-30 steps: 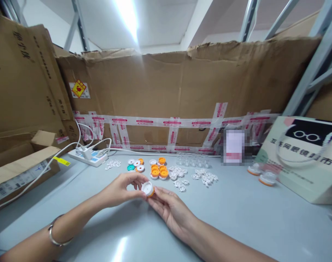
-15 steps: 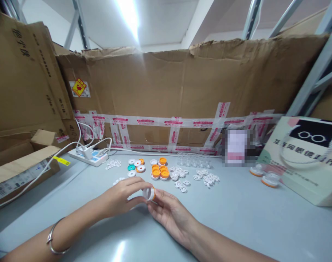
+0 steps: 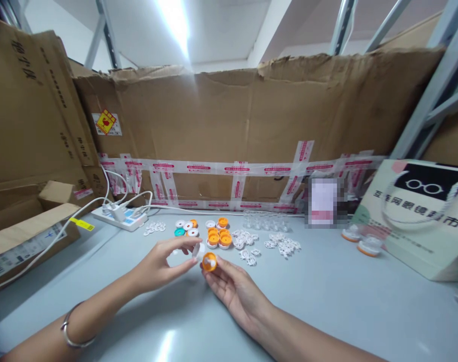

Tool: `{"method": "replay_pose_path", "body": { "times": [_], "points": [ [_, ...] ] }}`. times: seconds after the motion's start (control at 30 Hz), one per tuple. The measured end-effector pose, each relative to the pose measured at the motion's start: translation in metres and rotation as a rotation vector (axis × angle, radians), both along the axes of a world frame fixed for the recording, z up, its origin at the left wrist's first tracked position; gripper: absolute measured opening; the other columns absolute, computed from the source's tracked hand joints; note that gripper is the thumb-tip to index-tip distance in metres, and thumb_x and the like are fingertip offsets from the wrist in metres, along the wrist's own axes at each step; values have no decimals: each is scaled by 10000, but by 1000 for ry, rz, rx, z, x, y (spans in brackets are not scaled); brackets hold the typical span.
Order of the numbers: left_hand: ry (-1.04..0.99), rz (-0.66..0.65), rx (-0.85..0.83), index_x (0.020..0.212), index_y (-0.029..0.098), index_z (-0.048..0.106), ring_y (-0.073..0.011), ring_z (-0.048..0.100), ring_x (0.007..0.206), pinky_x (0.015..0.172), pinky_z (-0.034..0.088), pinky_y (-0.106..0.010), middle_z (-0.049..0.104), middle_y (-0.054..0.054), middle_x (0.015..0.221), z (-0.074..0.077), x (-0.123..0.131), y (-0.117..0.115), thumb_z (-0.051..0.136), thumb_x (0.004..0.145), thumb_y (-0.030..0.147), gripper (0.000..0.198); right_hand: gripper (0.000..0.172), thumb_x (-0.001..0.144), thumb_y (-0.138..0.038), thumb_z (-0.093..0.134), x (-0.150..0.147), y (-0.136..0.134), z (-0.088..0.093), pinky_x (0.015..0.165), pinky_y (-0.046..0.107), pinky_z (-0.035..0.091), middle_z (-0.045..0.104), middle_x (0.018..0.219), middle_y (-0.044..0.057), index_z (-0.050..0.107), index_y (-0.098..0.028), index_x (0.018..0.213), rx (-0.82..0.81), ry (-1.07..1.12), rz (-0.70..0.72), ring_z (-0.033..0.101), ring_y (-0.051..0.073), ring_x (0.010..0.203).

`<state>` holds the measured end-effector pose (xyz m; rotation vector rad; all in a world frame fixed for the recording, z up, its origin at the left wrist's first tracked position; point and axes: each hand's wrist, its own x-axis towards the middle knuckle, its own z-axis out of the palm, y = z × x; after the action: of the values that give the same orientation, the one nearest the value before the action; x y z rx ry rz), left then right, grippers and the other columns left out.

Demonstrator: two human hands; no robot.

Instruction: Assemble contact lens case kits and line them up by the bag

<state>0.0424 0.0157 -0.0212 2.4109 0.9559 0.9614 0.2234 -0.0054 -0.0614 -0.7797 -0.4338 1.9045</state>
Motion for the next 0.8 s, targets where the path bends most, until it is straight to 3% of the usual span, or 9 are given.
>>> {"method": "replay_pose_path", "body": {
  "times": [0.23, 0.4, 0.53, 0.67, 0.8],
  "points": [
    [5, -26, -80, 1087, 164, 537, -139, 582, 812, 772, 476, -279, 611, -73, 1007, 0, -5, 6, 545, 766, 206, 324, 159, 687, -135, 681, 0, 2, -2, 707, 208, 552, 713, 794, 84, 656, -77, 833, 10, -5, 7, 675, 144, 741],
    [376, -32, -37, 917, 171, 602, -170, 555, 783, 711, 448, -279, 601, -43, 851, 4, -11, 2, 548, 706, 165, 218, 105, 725, -145, 646, 2, 3, 1, 668, 191, 549, 712, 747, 90, 644, -76, 805, -33, -48, -1, 677, 131, 679],
    [557, -31, -35, 828, 178, 617, -169, 562, 702, 630, 419, -242, 597, -28, 773, -1, -14, -2, 567, 657, 167, 178, 132, 710, -148, 664, 2, 3, 1, 669, 205, 546, 708, 732, 114, 640, -52, 797, -33, -107, 87, 680, 144, 659],
    [576, -55, -15, 858, 189, 624, -174, 577, 726, 657, 413, -245, 615, -29, 791, -2, -13, -4, 605, 693, 238, 172, 168, 692, -169, 690, 2, 2, 0, 695, 217, 546, 713, 743, 112, 643, -56, 808, -10, -168, 118, 685, 151, 684],
    [418, 6, 39, 941, 177, 607, -193, 574, 814, 721, 420, -279, 626, -57, 867, -2, -4, -4, 587, 768, 305, 216, 193, 705, -193, 684, 1, 1, -1, 696, 201, 542, 712, 740, 111, 652, -50, 830, 41, -179, 138, 681, 140, 686]
  ]
}}
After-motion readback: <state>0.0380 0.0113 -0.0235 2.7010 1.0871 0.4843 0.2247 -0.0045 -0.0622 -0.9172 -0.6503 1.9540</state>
